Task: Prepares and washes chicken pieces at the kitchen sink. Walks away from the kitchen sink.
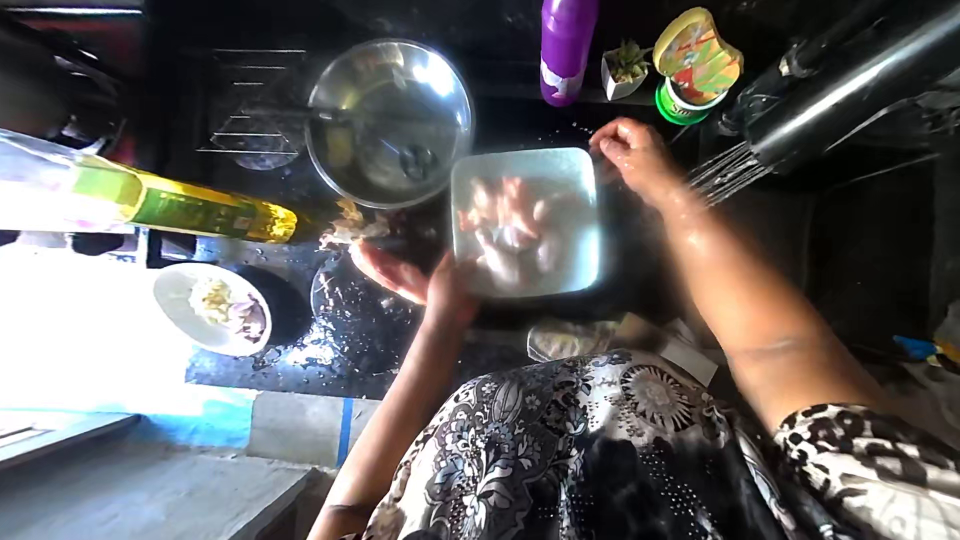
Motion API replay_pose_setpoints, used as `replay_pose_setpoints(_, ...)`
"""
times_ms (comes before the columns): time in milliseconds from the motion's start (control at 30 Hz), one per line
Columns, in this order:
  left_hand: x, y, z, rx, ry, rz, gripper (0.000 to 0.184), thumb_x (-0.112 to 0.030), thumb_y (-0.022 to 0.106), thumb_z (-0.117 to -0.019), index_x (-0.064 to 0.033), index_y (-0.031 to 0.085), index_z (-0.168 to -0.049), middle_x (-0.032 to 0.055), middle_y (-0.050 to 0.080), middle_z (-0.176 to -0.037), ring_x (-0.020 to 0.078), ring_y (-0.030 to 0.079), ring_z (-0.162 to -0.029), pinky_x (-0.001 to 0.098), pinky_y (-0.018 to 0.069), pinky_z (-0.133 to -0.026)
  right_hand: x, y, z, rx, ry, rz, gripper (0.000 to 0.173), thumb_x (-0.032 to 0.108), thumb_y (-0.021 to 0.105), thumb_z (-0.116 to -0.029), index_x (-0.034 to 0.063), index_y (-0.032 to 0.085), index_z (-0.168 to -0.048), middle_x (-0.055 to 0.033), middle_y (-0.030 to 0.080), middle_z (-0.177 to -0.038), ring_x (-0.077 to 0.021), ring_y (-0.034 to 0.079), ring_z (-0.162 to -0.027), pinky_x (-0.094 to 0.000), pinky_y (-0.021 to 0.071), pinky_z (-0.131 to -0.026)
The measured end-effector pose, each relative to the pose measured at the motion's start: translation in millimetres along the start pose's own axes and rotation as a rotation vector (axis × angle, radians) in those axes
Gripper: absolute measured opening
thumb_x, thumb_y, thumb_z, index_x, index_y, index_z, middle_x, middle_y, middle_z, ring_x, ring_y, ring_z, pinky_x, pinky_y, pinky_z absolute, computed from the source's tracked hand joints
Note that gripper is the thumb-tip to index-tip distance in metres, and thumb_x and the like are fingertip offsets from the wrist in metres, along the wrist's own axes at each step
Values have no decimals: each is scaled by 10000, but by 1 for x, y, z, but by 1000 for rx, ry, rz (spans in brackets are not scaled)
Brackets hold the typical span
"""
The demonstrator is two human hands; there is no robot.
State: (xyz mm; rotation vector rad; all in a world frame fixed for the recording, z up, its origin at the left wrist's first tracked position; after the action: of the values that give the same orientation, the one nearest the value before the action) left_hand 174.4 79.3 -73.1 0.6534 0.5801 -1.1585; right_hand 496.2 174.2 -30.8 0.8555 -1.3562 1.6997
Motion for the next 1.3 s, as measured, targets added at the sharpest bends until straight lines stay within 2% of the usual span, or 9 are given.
replay_pose_setpoints(167,-14,-22,-2,-39,86,99,310,-60,505,-1038,-111,526,-1343,78,683,-1049,179,692,-876,400,607,-752,-83,66,37,112,172,12,339,150,528,-1063,19,572,-1372,-125,645,-1264,-121,630,-1116,-274,520,-982)
replay_pose_setpoints(267,-31,-34,1,-74,160,115,280,-80,522,-1040,-109,547,-1318,69,692,-1055,175,695,-903,401,607,-775,-106,102,74,395,303,453,532,258,649,-1003,-9,528,-1447,-181,561,-1465,-277,528,-1368,-457,403,-1166)
replay_pose_setpoints(400,-50,-40,7,-94,226,130,288,-88,513,-1046,-111,528,-1332,62,685,-1090,175,696,-950,411,607,-822,-139,141,87,817,450,746,563,448,644,-980,-14,647,-1301,-288,604,-1354,-481,539,-1301,-717,382,-1068)
replay_pose_setpoints(533,-51,-45,8,-127,230,158,288,-75,499,-1042,-115,521,-1327,61,683,-1065,168,698,-916,400,608,-787,-113,154,102,988,438,636,403,293,637,-1012,13,641,-1302,-230,657,-1217,-377,635,-1089,-585,490,-941)
replay_pose_setpoints(667,-42,-46,4,-128,186,167,254,-92,498,-1053,-94,545,-1303,82,693,-1057,183,703,-900,405,612,-768,-165,176,97,945,447,500,445,346,720,-952,26,669,-1256,-222,678,-1172,-375,657,-1069,-603,514,-919)
replay_pose_setpoints(867,-37,-39,6,-106,186,94,284,-60,514,-1036,-100,534,-1317,70,682,-1030,164,692,-867,385,607,-745,-109,93,77,660,301,1,408,62,586,-1020,-12,525,-1416,-217,635,-1268,-260,646,-1081,-434,543,-947)
replay_pose_setpoints(1067,-21,-20,2,-42,143,-24,331,-67,496,-1049,-113,510,-1376,81,676,-1045,169,687,-846,377,601,-714,12,30,73,502,-33,-222,430,127,629,-827,21,547,-1236,-22,645,-886,-66,609,-711,-260,541,-616)
replay_pose_setpoints(1200,2,0,-2,21,43,-1,325,-65,474,-1052,-113,496,-1372,102,666,-1062,199,676,-868,416,589,-739,84,37,72,440,-232,-57,508,155,623,-1001,5,480,-1464,-169,661,-1275,-176,677,-1091,-352,563,-965)
replay_pose_setpoints(1300,5,4,0,24,-7,-4,304,-98,460,-1074,-119,488,-1376,97,666,-1047,188,681,-853,399,592,-728,77,24,42,198,-218,130,341,143,505,-1063,8,591,-1364,-185,675,-1275,-250,697,-1091,-439,565,-958)
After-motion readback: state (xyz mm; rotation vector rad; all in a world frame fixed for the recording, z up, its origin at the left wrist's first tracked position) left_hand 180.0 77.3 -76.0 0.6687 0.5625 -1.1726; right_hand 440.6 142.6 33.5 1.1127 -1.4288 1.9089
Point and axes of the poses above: each hand's wrist, its own z-axis away from the middle knuckle, its own y-axis out of the palm, x = y × z, the point moved 7 cm from there along -z, towards the middle knuckle
